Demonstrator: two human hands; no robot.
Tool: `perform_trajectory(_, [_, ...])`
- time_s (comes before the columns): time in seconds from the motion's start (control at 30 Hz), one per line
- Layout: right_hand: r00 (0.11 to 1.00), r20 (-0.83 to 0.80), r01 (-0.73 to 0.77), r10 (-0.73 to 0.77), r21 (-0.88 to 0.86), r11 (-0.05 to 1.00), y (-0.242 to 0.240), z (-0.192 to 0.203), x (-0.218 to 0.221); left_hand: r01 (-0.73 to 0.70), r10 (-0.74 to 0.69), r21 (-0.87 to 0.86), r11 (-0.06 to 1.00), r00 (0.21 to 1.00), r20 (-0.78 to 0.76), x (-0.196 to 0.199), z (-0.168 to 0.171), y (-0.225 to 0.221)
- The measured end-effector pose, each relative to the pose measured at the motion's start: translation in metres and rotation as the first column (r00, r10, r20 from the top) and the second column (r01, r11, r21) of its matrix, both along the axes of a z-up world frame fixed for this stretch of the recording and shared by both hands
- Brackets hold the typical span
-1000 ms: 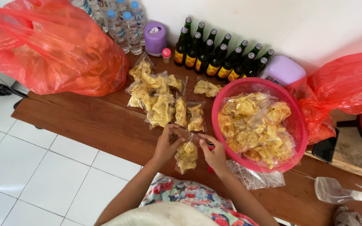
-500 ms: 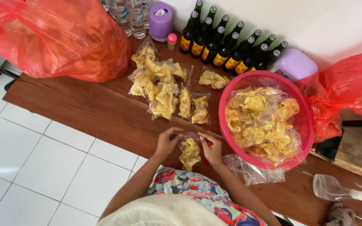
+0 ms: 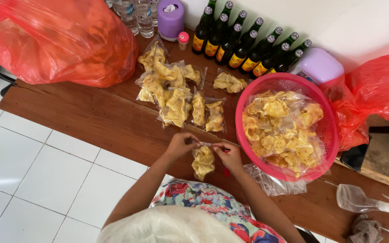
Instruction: The person places yellow fried snacks into small clear plastic bags and seals each bag using a red handheld heat sealer. Sealed bags are placed on the table while additional snacks are taken from a pink basket.
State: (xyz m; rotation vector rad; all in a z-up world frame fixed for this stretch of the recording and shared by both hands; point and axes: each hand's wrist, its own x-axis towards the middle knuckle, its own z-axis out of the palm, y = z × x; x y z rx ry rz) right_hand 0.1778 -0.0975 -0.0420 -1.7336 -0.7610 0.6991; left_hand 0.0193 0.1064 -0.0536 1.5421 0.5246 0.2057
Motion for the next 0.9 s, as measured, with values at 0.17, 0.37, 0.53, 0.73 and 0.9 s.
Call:
perform_trajectory(0.17, [0.991, 0.073, -0.102, 0.110, -0.112, 0.988, 0.008, -0.003, 0.003, 0.220, -0.238, 0.372, 0.902, 0.971, 0.003, 0.008, 0.008, 0.012])
perform_trajectory(0.37, [0.932, 0.336, -0.060, 0.135, -0.222, 0.973, 0.009, 0.008, -0.008, 0.354, -0.339, 0.513, 0.782, 0.932, -0.128, 0.012, 0.004, 0.004])
perform_trajectory(0.53, [0.840, 0.531, -0.067, 0.109, -0.098, 0.993, 0.001, 0.022, -0.017, 0.226, -0.292, 0.437, 0.871, 0.952, 0.089, 0.002, -0.003, -0.001])
perform_trajectory(0.73, [0.770, 0.630, -0.110, 0.102, -0.027, 0.994, -0.013, 0.023, -0.027, 0.195, -0.264, 0.345, 0.918, 0.950, 0.165, -0.003, -0.009, -0.011])
perform_trajectory(0.9, [0.684, 0.729, -0.091, 0.042, 0.028, 0.995, -0.025, 0.017, -0.028, 0.345, -0.345, 0.327, 0.880, 0.937, -0.059, -0.002, -0.002, -0.017])
